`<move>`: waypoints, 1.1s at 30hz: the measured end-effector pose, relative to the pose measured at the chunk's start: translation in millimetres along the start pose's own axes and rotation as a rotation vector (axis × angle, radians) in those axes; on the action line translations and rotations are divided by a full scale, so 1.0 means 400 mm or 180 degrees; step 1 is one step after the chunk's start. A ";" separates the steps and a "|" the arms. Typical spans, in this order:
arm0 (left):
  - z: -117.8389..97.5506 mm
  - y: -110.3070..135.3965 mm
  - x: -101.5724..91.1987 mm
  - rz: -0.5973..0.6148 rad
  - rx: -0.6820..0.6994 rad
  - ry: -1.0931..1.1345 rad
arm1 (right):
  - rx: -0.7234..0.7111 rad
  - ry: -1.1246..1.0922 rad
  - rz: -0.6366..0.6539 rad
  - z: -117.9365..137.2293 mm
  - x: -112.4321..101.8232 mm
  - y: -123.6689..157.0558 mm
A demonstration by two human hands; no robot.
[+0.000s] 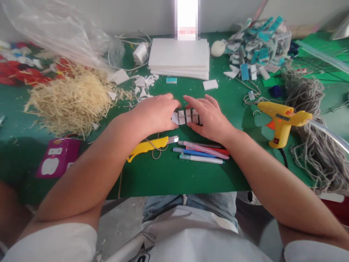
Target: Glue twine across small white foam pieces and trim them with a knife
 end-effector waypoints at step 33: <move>-0.026 -0.008 -0.011 -0.1096 0.0667 0.0335 | 0.1960 -0.0266 -0.1150 -0.126 -0.133 0.061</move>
Point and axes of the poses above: each hand's wrist, its own y-axis away from the middle knuckle, its own x-axis out of the palm, z = x × y, the point moved 7 cm from there along -y, towards the middle knuckle
